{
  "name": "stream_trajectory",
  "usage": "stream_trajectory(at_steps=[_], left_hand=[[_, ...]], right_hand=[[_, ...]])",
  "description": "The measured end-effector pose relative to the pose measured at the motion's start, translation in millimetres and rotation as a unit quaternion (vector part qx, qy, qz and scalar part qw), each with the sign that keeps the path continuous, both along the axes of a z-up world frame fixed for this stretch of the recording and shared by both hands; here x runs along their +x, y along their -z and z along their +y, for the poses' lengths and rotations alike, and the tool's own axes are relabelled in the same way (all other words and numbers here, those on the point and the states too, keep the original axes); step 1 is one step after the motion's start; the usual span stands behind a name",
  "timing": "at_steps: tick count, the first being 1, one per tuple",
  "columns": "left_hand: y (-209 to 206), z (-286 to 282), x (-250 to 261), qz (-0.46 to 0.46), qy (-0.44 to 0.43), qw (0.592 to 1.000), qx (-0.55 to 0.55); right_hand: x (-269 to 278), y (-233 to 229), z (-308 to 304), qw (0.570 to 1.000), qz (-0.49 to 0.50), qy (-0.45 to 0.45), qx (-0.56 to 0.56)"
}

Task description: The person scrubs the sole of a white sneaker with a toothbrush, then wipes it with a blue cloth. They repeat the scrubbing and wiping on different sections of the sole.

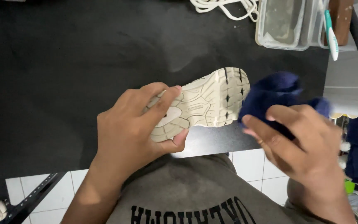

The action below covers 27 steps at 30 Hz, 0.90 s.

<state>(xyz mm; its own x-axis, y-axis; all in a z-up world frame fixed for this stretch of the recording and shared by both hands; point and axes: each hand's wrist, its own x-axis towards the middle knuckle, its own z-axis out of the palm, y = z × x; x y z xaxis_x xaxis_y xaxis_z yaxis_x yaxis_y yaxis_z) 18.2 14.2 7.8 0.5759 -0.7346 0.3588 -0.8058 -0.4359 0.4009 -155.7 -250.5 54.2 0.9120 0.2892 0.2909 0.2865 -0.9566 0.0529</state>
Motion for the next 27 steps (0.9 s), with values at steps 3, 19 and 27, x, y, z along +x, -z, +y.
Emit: stream_trajectory(at_steps=[3,19,27], left_hand=[[-1,-1,0,-0.003,0.002,1.0,-0.001],[0,1,1,-0.007,0.011,1.0,-0.008],[0,0,0,-0.006,0.011,1.0,0.0]], right_hand=[[13,1,23,0.999,0.017,-0.004,0.051],[-8,13,41,0.973,0.066,0.219,0.044],[23,7,46,0.999,0.027,0.01,-0.02]])
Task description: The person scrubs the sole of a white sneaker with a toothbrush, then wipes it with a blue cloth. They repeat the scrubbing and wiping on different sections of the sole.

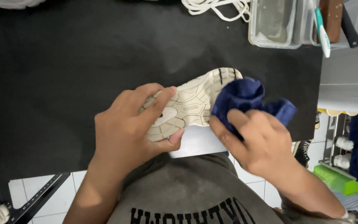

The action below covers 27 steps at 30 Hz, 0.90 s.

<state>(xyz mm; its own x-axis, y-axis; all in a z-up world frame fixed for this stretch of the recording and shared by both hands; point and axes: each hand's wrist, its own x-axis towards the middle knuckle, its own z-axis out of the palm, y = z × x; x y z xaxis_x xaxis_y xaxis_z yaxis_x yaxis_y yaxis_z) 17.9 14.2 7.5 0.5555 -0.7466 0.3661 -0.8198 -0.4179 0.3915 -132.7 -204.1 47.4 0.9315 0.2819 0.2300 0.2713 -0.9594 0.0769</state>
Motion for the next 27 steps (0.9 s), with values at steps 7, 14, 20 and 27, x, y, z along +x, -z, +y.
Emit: stream_trajectory(at_steps=[7,14,20,27], left_hand=[[2,-1,0,0.007,-0.004,1.0,-0.016],[-3,0,-4,-0.017,0.009,1.0,-0.022],[2,-1,-2,-0.009,0.003,0.999,-0.044],[-1,0,0,-0.002,0.009,0.999,-0.033]], right_hand=[[-28,23,-18,0.965,0.032,0.175,0.192],[33,9,-24,0.99,-0.07,0.091,0.085],[32,4,-5,0.991,-0.01,0.08,0.109],[-29,15,-15,0.918,-0.098,0.22,0.314]])
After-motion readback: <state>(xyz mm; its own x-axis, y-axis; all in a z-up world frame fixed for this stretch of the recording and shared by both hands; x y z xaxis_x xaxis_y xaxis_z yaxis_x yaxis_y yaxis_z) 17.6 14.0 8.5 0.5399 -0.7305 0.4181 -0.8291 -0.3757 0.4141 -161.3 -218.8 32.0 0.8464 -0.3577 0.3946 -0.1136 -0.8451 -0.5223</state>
